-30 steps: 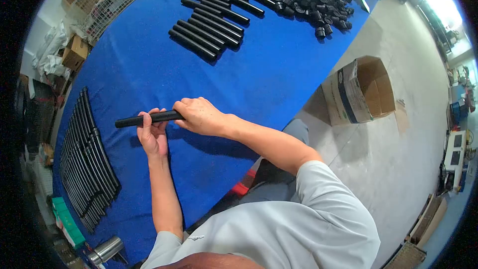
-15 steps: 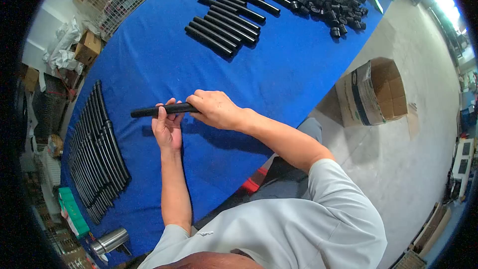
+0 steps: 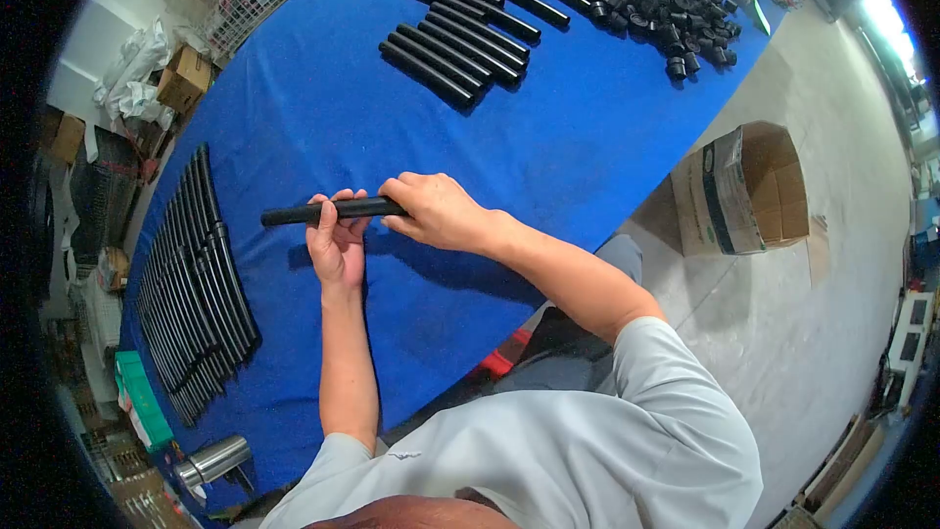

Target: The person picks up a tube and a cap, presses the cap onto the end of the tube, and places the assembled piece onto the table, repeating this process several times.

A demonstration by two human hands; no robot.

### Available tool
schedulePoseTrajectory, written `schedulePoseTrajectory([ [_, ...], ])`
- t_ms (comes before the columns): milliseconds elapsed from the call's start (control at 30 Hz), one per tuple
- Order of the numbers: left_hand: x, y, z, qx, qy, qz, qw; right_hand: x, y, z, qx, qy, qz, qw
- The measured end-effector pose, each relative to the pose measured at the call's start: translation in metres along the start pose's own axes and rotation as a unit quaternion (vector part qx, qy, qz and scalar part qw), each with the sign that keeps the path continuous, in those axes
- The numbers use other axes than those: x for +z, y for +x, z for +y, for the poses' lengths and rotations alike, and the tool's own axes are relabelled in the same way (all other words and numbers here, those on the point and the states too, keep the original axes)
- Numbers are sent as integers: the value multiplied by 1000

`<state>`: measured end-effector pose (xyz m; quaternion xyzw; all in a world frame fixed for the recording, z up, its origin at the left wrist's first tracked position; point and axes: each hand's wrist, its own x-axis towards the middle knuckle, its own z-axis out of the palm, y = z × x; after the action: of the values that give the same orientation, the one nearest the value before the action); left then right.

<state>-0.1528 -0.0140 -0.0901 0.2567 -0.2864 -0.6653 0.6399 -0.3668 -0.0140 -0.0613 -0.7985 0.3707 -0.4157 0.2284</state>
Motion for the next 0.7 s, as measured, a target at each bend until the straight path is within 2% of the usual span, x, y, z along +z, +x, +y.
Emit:
schedulePoseTrajectory([
  [33, -1, -1, 0, -1, 1, -5, 1000, -2, 2, 0, -5, 2, -8, 1000],
  [67, -2, -1, 0, -2, 0, -11, 1000, -6, 3, -2, 117, 91, -64, 987],
  [100, -2, 0, 0, -4, -1, -17, 1000, -22, 11, -17, 235, 176, -117, 949],
  [133, -3, 0, 0, -5, 2, -20, 1000, -31, 15, -25, 348, 258, -166, 886],
  [167, -3, -1, 0, -7, 5, -24, 1000, -32, 17, -24, 382, 285, -174, 862],
  [233, -2, -1, 0, -5, 5, -24, 1000, -25, 9, -17, 230, 171, -120, 951],
  [300, 1, -1, 0, 2, 1, -18, 1000, -13, 3, -8, 48, 45, -46, 997],
  [400, 10, -2, 4, -13, -13, 42, 999, -4, -2, -7, 9, -16, -14, 1000],
  [500, 8, -1, 3, -17, -2, 49, 999, -3, -3, -3, -30, -73, -5, 997],
  [700, 0, 1, 3, -19, 24, 12, 999, -2, -4, -5, -7, -78, -28, 997],
])
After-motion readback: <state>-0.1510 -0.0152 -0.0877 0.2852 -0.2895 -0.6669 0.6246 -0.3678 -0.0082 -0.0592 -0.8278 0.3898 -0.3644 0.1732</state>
